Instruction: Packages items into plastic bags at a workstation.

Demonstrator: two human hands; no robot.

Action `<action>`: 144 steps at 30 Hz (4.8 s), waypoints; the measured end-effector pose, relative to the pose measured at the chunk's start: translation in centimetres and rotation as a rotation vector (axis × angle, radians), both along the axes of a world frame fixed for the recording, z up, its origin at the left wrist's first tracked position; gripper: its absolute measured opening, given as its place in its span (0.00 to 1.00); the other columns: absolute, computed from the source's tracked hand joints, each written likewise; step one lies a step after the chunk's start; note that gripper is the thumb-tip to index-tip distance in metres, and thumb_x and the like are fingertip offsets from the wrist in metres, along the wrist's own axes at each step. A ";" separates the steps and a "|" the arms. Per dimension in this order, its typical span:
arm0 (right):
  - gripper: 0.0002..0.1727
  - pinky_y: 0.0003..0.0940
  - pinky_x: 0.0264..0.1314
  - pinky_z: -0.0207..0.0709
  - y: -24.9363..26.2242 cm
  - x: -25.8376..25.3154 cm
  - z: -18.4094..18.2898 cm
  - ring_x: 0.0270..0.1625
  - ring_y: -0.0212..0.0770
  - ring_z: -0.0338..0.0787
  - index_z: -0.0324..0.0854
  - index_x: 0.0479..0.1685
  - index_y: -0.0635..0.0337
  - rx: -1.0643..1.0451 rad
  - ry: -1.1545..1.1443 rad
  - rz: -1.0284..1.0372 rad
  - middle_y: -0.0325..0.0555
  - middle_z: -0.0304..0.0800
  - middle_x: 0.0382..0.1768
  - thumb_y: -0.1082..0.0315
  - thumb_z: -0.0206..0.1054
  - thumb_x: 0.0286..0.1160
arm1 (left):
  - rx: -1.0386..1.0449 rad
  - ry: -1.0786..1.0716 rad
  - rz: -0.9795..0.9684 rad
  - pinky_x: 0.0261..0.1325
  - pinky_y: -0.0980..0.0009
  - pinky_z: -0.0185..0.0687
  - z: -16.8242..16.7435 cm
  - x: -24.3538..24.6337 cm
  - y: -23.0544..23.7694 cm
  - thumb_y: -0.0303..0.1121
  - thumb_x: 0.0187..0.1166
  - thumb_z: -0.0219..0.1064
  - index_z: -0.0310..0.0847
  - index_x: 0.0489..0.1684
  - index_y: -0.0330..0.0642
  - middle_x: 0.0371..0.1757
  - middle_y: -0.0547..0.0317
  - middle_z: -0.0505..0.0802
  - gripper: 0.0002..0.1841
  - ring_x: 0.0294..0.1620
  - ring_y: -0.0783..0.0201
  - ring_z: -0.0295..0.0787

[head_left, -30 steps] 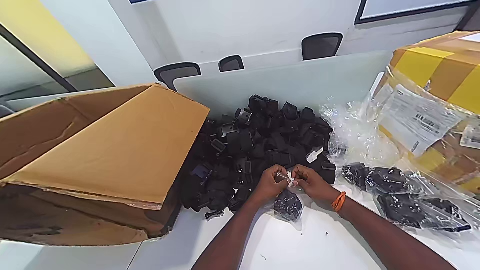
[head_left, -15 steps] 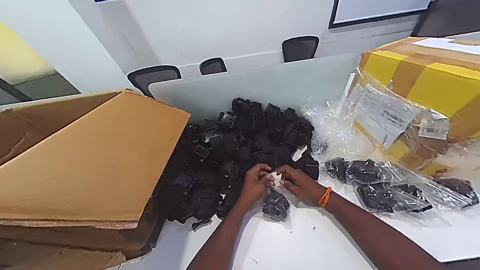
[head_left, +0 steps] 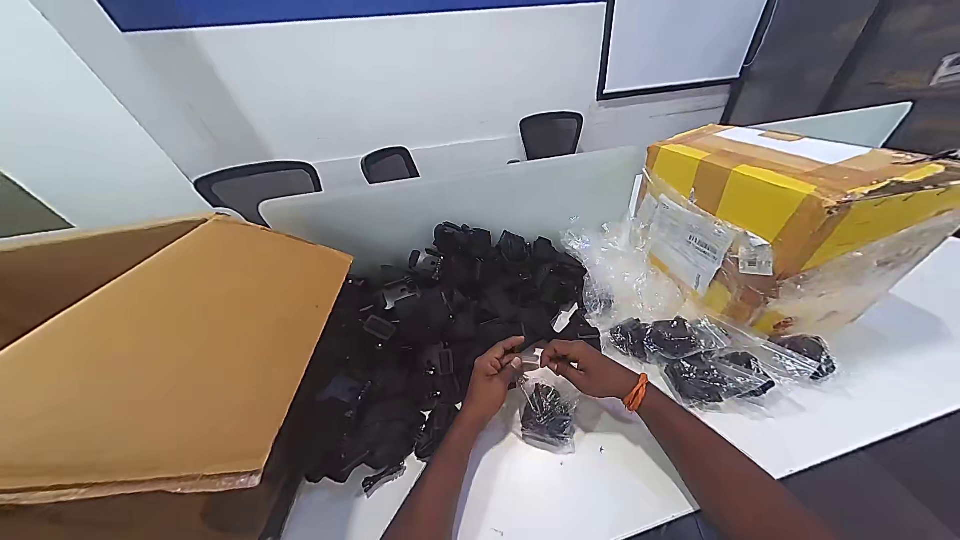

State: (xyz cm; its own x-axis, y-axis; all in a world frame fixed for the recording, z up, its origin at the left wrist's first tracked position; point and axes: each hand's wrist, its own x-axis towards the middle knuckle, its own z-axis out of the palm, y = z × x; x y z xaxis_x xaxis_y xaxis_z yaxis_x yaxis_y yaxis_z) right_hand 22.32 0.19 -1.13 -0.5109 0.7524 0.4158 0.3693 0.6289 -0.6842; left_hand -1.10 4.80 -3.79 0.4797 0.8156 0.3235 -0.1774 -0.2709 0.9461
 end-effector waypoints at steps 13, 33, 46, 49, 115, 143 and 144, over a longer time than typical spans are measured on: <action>0.12 0.72 0.57 0.78 -9.1 12.9 7.3 0.56 0.64 0.90 0.88 0.55 0.54 -0.235 -0.721 -0.968 0.58 0.91 0.51 0.64 0.62 0.81 | 0.006 0.124 0.040 0.48 0.64 0.94 -1.6 0.4 0.6 0.21 0.85 0.57 0.74 0.72 0.30 0.53 0.49 0.96 0.18 0.48 0.58 0.96; 0.43 0.73 0.51 0.80 2.4 -2.4 2.4 0.74 0.79 0.72 0.73 0.78 0.59 -0.290 -0.917 -0.795 0.71 0.71 0.75 0.70 0.81 0.50 | 0.008 0.125 0.097 0.53 0.63 0.92 -1.8 -0.1 1.2 0.21 0.85 0.53 0.72 0.73 0.29 0.58 0.48 0.93 0.19 0.51 0.59 0.95; 0.27 0.31 0.32 0.84 3.2 -0.8 0.3 0.36 0.41 0.91 0.70 0.73 0.55 -0.784 0.882 -0.189 0.52 0.91 0.48 0.58 0.30 0.91 | -0.030 0.148 0.084 0.59 0.62 0.92 -1.3 0.1 1.1 0.22 0.75 0.71 0.68 0.78 0.32 0.70 0.45 0.86 0.30 0.57 0.57 0.93; 0.34 0.31 0.28 0.82 2.3 -1.5 -0.8 0.32 0.42 0.89 0.75 0.68 0.56 -0.900 0.946 -0.136 0.54 0.92 0.47 0.55 0.23 0.88 | 0.078 0.151 0.079 0.56 0.65 0.93 -1.5 0.5 0.5 0.27 0.73 0.75 0.67 0.80 0.32 0.74 0.46 0.84 0.34 0.57 0.60 0.93; 0.25 0.46 0.79 0.76 3.2 -0.5 -0.7 0.80 0.49 0.78 0.79 0.74 0.65 0.509 0.022 -0.735 0.56 0.79 0.77 0.68 0.63 0.78 | 0.454 0.376 0.183 0.84 0.58 0.71 -2.0 1.9 -1.5 0.46 0.87 0.59 0.79 0.73 0.36 0.80 0.43 0.79 0.25 0.83 0.54 0.73; 0.08 0.31 0.54 0.86 3.8 0.0 -1.2 0.54 0.39 0.88 0.87 0.44 0.65 0.278 0.288 -0.643 0.54 0.86 0.57 0.75 0.64 0.73 | -0.087 -0.115 0.392 0.41 0.67 0.93 0.5 1.3 -0.7 0.16 0.65 0.77 0.72 0.68 0.26 0.37 0.49 0.97 0.30 0.36 0.62 0.96; 0.09 0.37 0.62 0.84 3.7 0.0 -1.1 0.63 0.44 0.86 0.89 0.47 0.63 0.332 0.207 -0.685 0.57 0.84 0.63 0.71 0.66 0.75 | -0.078 -0.101 0.400 0.41 0.68 0.93 0.5 1.4 -0.8 0.16 0.63 0.78 0.73 0.66 0.26 0.37 0.50 0.97 0.29 0.35 0.62 0.96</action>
